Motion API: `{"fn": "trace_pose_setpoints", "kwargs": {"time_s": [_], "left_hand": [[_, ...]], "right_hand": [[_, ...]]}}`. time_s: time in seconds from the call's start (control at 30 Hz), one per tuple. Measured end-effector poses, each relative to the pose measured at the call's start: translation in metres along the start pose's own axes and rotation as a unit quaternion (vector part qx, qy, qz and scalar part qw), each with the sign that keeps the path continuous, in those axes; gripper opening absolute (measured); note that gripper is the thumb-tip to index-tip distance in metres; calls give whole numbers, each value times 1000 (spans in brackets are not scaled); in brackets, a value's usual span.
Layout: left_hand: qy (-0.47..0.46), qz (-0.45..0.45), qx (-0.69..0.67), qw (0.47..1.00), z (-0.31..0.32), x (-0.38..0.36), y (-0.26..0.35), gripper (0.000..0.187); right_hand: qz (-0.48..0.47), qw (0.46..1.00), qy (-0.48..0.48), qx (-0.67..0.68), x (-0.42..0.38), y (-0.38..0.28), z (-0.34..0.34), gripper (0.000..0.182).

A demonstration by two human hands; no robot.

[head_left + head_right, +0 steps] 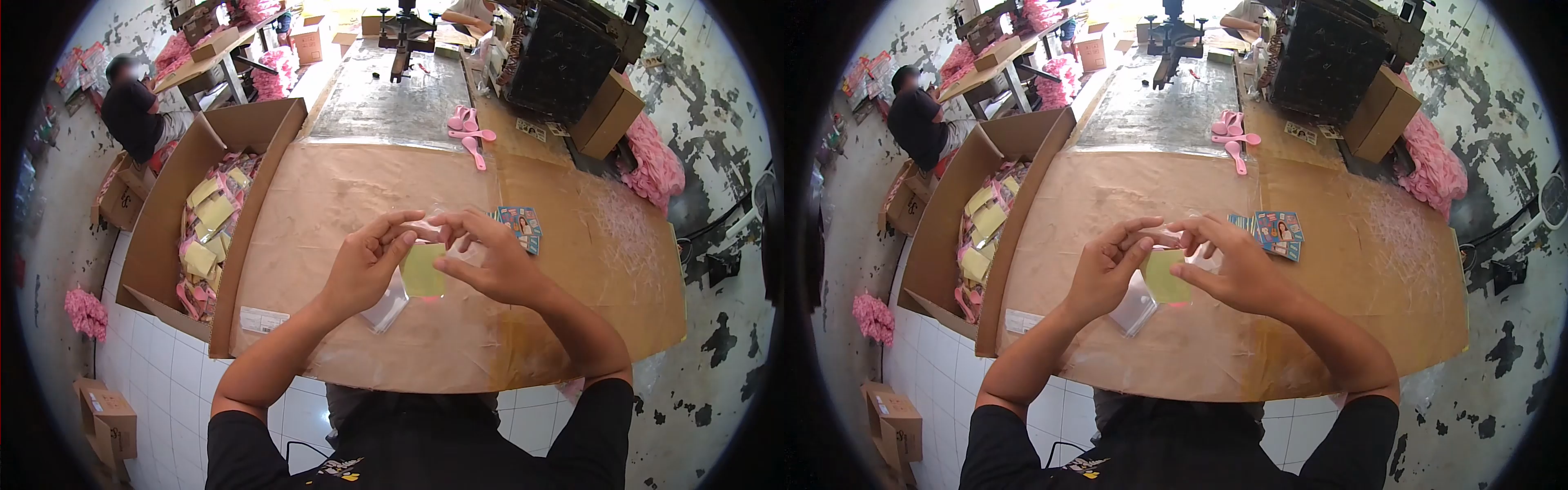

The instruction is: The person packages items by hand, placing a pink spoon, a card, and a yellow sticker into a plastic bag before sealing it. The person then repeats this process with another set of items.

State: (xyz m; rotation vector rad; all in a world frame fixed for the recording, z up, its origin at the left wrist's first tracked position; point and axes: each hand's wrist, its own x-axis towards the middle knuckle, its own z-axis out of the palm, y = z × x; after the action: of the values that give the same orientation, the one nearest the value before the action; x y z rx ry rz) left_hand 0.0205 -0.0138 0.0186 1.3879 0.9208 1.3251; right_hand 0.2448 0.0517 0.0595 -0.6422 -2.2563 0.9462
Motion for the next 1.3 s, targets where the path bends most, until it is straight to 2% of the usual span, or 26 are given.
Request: {"fn": "trace_pose_setpoints", "kwargs": {"time_s": [0.2, 0.4, 0.5, 0.6, 0.7, 0.8, 1.0, 1.1, 1.3], "left_hand": [[-1, 9, -12, 1000, -3, 0, 8, 38], [35, -28, 9, 999, -8, 3, -11, 32], [41, -11, 12, 999, -5, 2, -8, 28], [35, 24, 81, 996, -6, 1, -4, 25], [18, 19, 122, 992, -12, 0, -5, 23], [-6, 63, 128, 990, -15, 1, -4, 24], [-19, 53, 95, 994, -18, 2, -5, 23], [-26, 15, -3, 1000, -16, 3, -6, 23], [-25, -54, 47, 997, -11, 4, -3, 27]], "right_hand": [[108, 969, -18, 223, 10, 28, -4, 28], [84, 978, -11, 191, 5, 31, -4, 27], [84, 979, 10, 187, 6, 32, -2, 24], [123, 950, 3, 286, 2, 39, -5, 19], [123, 940, -6, 317, 1, 43, -8, 15], [82, 954, -10, 289, 2, 44, -9, 15], [81, 966, -30, 243, 2, 40, -18, 17], [88, 974, -48, 203, 3, 33, -21, 15], [72, 971, -42, 222, 3, 43, -17, 21]]}}
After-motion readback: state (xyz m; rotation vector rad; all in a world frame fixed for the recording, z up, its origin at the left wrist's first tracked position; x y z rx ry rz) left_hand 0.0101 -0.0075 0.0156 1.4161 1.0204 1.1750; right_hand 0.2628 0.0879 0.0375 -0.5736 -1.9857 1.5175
